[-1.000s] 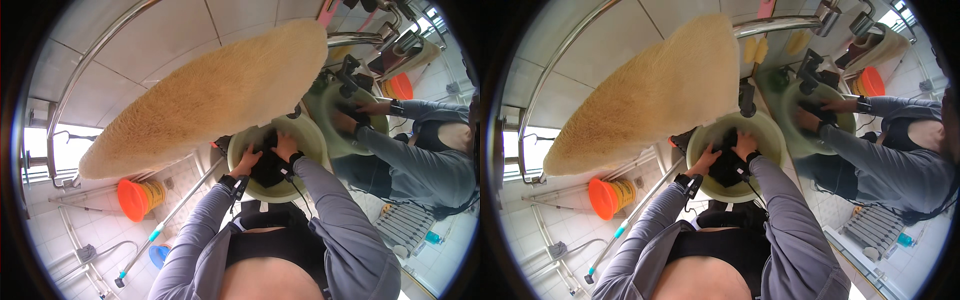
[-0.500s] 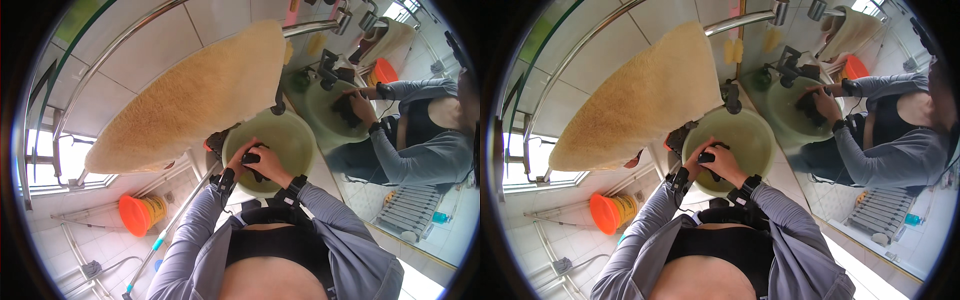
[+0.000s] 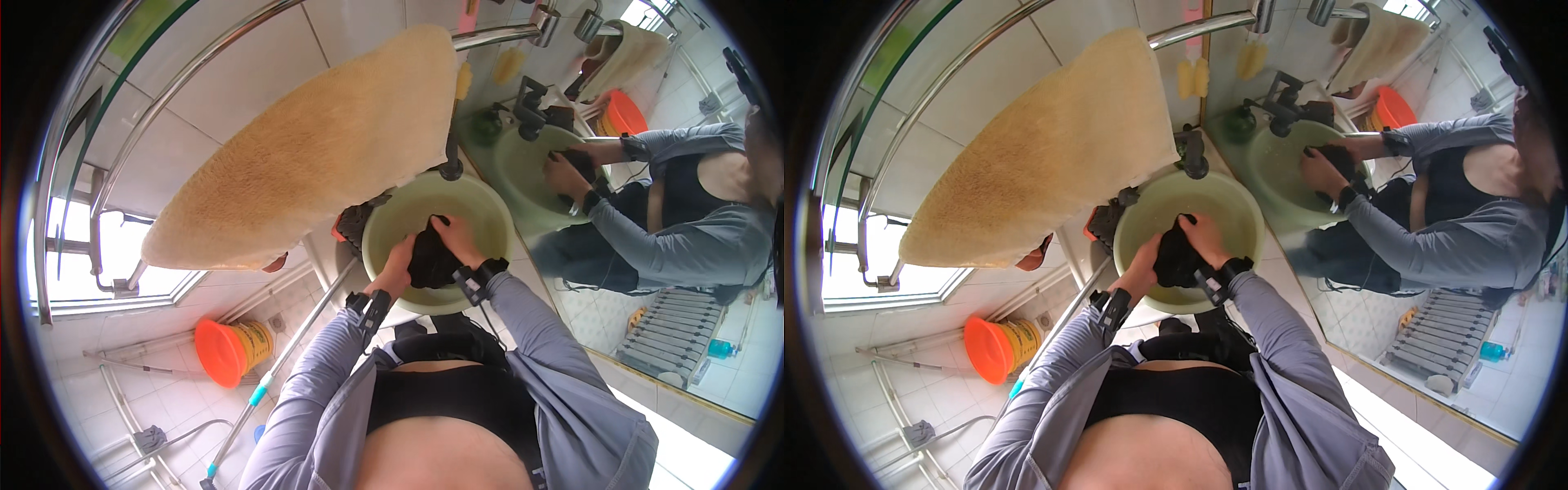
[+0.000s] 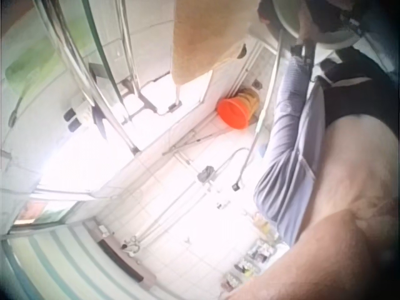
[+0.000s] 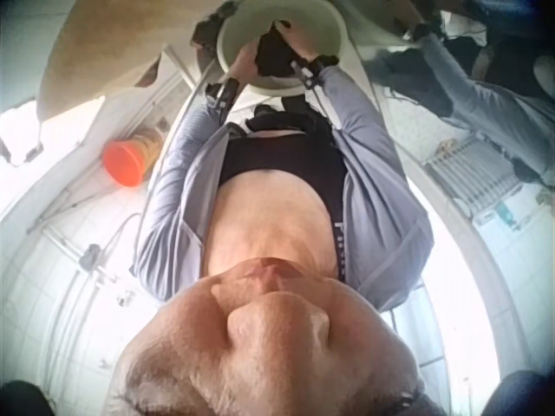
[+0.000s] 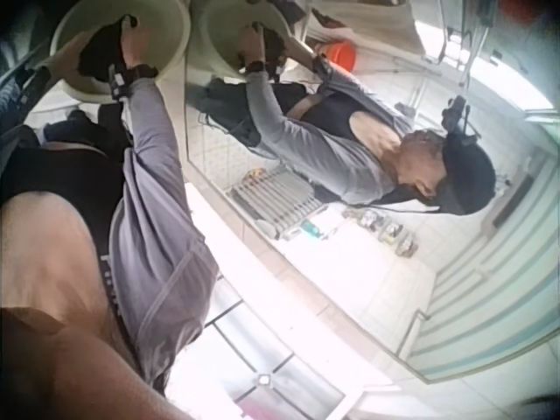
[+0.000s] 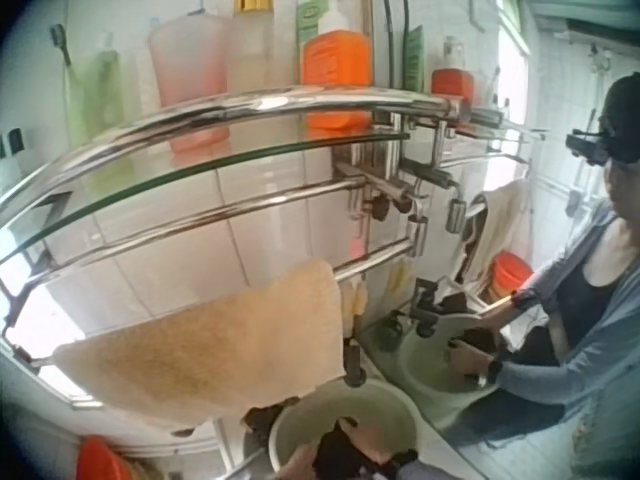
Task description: Hand-washing a black garment in a washbasin.
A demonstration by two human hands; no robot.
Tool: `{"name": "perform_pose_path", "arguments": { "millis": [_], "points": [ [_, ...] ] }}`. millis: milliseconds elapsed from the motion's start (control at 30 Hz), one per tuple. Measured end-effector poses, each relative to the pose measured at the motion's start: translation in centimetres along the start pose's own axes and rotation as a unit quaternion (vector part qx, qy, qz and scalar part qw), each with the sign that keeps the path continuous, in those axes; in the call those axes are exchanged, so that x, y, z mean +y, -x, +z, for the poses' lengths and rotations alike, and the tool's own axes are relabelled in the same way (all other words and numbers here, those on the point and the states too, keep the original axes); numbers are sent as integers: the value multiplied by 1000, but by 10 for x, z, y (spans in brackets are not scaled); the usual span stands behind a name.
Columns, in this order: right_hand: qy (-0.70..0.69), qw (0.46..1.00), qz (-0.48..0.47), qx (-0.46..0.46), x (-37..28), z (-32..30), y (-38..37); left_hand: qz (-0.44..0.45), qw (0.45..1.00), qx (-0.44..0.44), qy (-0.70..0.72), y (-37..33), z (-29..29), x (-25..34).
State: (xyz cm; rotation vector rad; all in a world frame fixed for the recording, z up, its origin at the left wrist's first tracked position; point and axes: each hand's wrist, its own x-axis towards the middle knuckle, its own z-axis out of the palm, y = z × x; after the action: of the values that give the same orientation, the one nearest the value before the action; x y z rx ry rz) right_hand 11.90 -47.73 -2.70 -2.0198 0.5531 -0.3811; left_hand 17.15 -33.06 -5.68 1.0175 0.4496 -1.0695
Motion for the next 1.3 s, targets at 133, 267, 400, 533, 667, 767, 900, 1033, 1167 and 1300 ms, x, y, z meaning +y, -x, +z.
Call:
{"name": "perform_pose_path", "arguments": {
  "millis": [133,267,400,533,667,767,900,1033,1167,1300],
  "points": [
    [110,991,47,-58,17,-29,-17,17,998,33,-53,33,0,16],
    [197,974,28,-105,29,-35,-27,27,997,-1,-78,30,-29,18],
    [256,948,57,-180,46,-25,-18,48,982,40,-179,29,-19,18],
    [368,890,59,-263,23,7,-9,189,708,61,-678,-6,-44,-8],
    [451,855,-12,-257,57,26,-12,110,649,5,-752,-65,-57,-33],
    [417,863,-38,-282,60,32,-24,59,612,8,-789,-77,-59,-27],
    [357,899,-11,-253,53,30,-32,81,738,56,-668,-53,-50,-10],
    [100,984,62,-132,64,34,-7,121,990,-48,49,-41,-19,-5],
    [13,978,-22,-208,-28,20,27,-85,982,-131,103,-9,-24,30],
    [53,979,-71,-186,-78,7,49,143,970,-117,-158,12,-26,22]
  ]
}}
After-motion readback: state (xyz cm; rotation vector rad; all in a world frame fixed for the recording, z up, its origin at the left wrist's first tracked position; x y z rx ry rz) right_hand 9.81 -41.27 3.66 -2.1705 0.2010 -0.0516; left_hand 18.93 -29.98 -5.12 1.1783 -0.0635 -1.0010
